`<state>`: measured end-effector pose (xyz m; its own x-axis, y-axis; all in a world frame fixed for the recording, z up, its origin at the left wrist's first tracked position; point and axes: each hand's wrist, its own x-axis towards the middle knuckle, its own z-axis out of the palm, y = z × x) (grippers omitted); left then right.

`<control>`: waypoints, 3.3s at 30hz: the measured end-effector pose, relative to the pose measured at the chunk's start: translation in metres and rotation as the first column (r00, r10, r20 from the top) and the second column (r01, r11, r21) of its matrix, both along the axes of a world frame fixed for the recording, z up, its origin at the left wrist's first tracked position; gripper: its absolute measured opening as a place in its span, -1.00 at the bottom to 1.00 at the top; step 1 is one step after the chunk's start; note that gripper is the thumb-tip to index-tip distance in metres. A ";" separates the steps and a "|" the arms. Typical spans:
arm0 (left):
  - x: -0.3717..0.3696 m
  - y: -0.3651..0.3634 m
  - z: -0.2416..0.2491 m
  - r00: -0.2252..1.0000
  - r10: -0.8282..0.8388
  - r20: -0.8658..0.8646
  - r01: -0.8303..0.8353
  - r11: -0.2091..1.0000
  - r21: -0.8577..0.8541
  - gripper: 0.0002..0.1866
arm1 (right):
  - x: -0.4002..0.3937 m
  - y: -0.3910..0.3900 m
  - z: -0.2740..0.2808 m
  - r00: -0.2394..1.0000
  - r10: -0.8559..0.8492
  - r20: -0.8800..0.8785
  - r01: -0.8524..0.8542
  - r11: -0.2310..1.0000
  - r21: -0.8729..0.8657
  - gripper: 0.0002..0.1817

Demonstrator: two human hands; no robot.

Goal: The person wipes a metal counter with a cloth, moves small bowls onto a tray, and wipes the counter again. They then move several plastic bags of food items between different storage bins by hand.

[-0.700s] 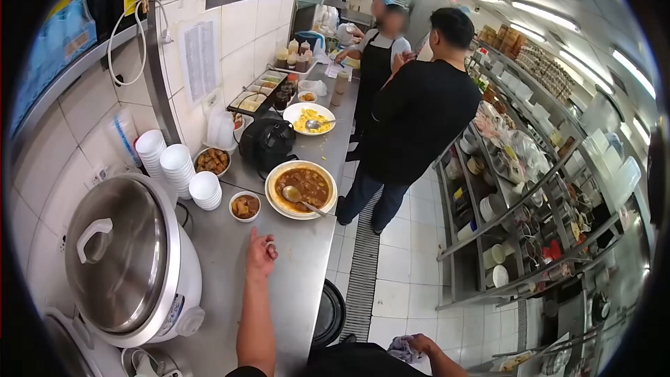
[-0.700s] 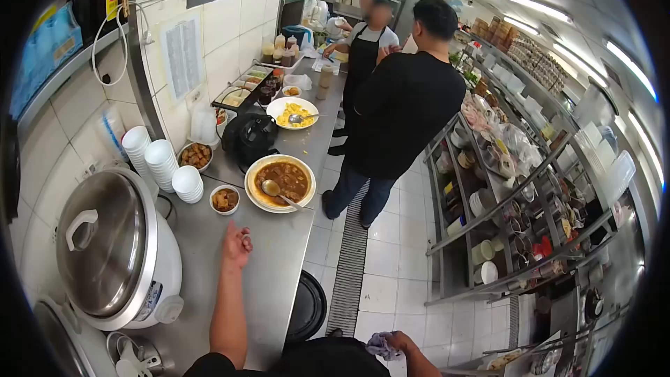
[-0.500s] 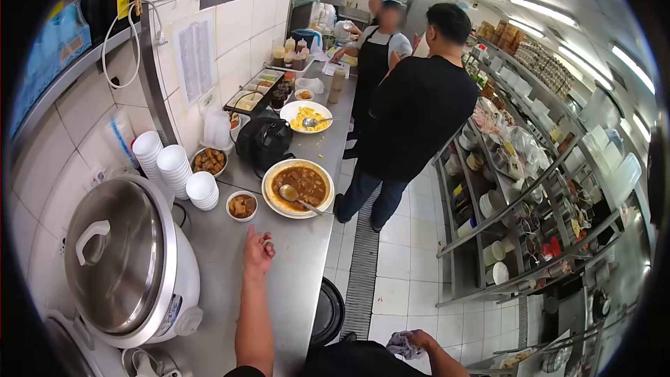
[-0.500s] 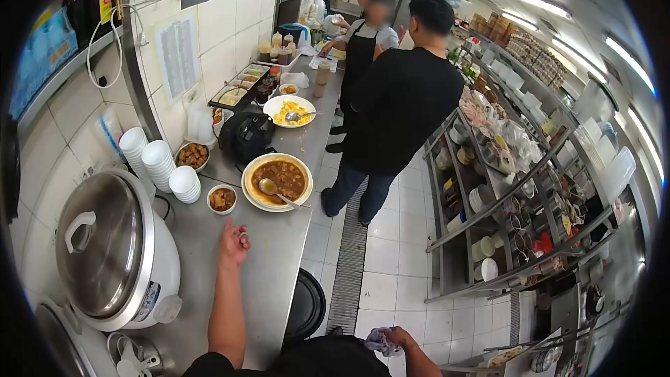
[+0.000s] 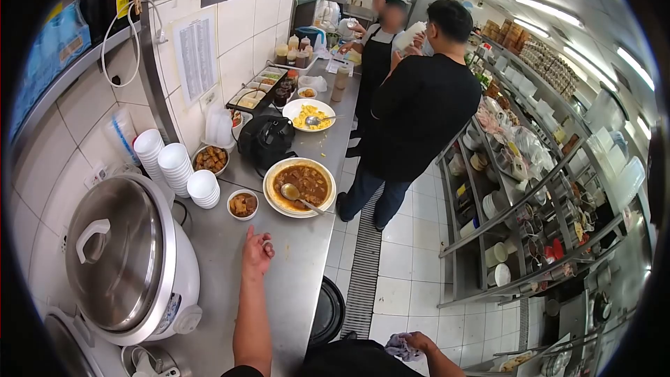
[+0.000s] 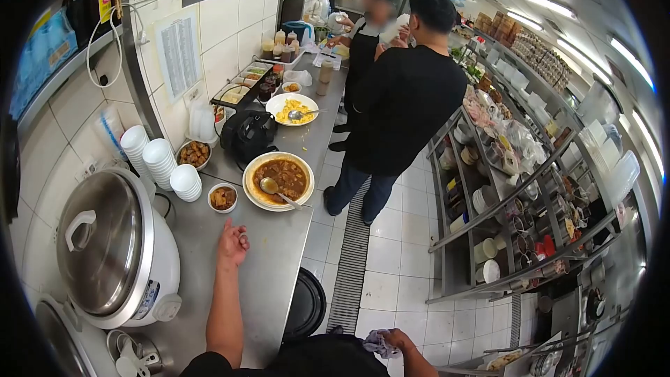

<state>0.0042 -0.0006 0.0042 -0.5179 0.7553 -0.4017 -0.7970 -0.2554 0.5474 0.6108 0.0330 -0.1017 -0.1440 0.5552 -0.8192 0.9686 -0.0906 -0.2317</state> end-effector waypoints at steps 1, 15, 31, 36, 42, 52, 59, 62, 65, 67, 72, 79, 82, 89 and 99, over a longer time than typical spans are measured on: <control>0.001 0.000 0.000 1.000 -0.001 0.002 0.001 1.000 0.001 -0.15 | 0.001 -0.001 -0.001 1.000 -0.001 0.000 0.001 1.000 -0.002 -0.58; 0.002 0.009 -0.003 1.000 0.002 0.023 -0.002 1.000 -0.004 -0.15 | 0.012 0.001 -0.011 0.994 -0.043 -0.097 0.052 0.995 0.089 -0.43; 0.009 0.009 -0.005 0.999 0.007 0.040 -0.007 1.000 -0.013 -0.16 | 0.020 0.003 -0.017 0.980 0.179 -0.089 -0.171 0.981 0.095 -0.57; 0.011 0.021 -0.001 0.993 -0.113 -0.038 0.112 0.993 -0.026 -0.18 | 0.005 0.000 0.013 0.998 0.037 -0.048 -0.036 0.999 0.023 -0.59; 0.008 0.114 0.031 0.842 -0.489 -0.230 0.480 0.872 -0.097 -0.16 | 0.005 0.004 0.022 0.990 -0.042 -0.136 0.039 0.999 -0.023 -0.58; 0.020 0.140 0.028 0.834 -0.517 -0.191 0.492 0.855 -0.167 -0.13 | -0.008 -0.004 0.043 0.991 -0.130 -0.042 0.132 0.990 0.053 -0.46; 0.029 0.135 0.031 0.840 -0.504 -0.204 0.481 0.863 -0.154 -0.13 | 0.022 -0.008 0.029 0.994 -0.085 0.070 0.085 0.996 0.011 -0.57; 0.041 0.130 0.027 0.825 -0.537 -0.175 0.517 0.843 -0.149 -0.30 | 0.017 -0.007 0.032 0.996 -0.072 0.045 0.072 0.997 0.004 -0.57; 0.076 0.114 0.009 0.727 -0.650 -0.223 0.647 0.756 -0.097 -0.59 | 0.003 -0.008 0.048 0.999 -0.049 0.015 0.049 0.999 0.009 -0.57; 0.115 0.096 0.001 0.641 -0.735 -0.220 0.727 0.674 -0.131 -0.59 | -0.005 -0.008 0.058 0.999 -0.038 0.019 0.037 0.999 0.008 -0.57; 0.211 0.039 -0.060 0.527 -0.841 -0.122 0.826 0.540 -0.162 -0.52 | 0.000 -0.002 0.050 0.997 0.071 0.032 -0.071 0.997 0.008 -0.58; 0.275 -0.032 -0.124 0.338 -0.941 -0.003 0.911 0.329 -0.247 -0.61 | 0.019 0.008 0.028 0.984 0.175 -0.022 -0.174 0.984 0.043 -0.56; 0.274 -0.045 -0.129 0.299 -0.954 0.027 0.921 0.280 -0.271 -0.59 | 0.015 0.010 0.031 0.997 0.077 0.016 -0.078 0.997 0.009 -0.57; 0.266 -0.051 -0.138 0.350 -0.936 0.038 0.907 0.328 -0.265 -0.60 | -0.004 -0.004 0.045 0.998 0.059 0.001 -0.059 0.998 -0.002 -0.59; 0.267 -0.052 -0.146 0.445 -0.896 0.001 0.838 0.416 -0.352 -0.63 | -0.021 -0.012 0.053 0.982 0.188 0.014 -0.188 0.981 0.037 -0.61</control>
